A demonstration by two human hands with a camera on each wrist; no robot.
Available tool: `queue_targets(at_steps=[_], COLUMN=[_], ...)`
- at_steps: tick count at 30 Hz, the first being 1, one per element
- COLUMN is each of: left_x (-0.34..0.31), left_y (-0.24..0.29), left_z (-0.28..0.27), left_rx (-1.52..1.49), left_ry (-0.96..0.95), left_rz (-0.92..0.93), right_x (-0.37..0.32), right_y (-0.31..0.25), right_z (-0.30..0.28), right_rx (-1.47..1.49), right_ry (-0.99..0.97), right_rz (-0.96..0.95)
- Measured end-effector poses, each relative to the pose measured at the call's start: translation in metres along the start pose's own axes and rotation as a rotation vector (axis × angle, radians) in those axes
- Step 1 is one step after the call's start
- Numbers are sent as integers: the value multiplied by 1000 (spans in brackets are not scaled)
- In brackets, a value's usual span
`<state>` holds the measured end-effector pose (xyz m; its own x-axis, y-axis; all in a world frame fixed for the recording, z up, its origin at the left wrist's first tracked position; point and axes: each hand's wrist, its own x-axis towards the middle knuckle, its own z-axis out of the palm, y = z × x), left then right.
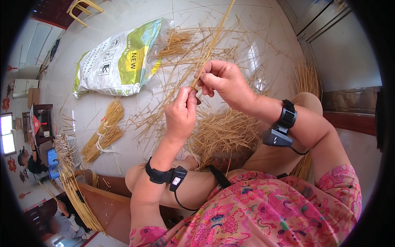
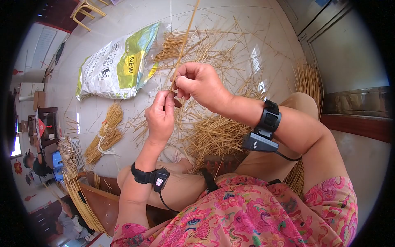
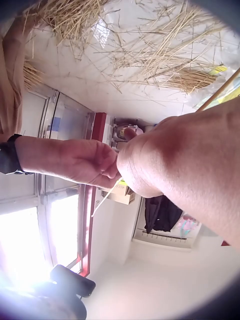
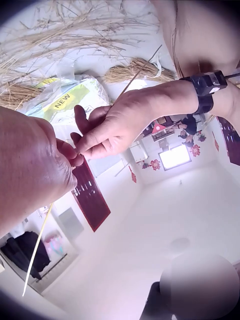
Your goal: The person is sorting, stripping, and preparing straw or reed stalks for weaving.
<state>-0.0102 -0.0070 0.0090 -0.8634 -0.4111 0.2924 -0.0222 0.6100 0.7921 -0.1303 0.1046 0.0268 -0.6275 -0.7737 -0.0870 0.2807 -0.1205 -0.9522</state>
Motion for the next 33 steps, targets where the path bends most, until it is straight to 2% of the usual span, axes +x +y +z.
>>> queue_targets(at_steps=[11,14,17,20,23,32,33], left_x=[-1,1,3,3,2,3,3], left_y=[0,6,5,-4,-2,5,5], left_z=[0,-3,-5,-3,-4,-6,-6], left_rx=[-50,-52,-48,-69,-72,-121,-122], left_ry=[-40,-22,22,25,-43,-137,-142], left_rz=[-1,-50,-56,-41,-93,-104,-105], right_x=[-1,-2,-1,-2,2,0,1], right_y=[7,11,9,5,0,1,3], right_z=[3,0,-1,-1,3,-1,-1], right_rx=[157,26,-347,-391,-135,-123,-30], right_ry=[34,10,-178,-59,30,14,12], right_rz=[81,133,196,140,-52,0,24])
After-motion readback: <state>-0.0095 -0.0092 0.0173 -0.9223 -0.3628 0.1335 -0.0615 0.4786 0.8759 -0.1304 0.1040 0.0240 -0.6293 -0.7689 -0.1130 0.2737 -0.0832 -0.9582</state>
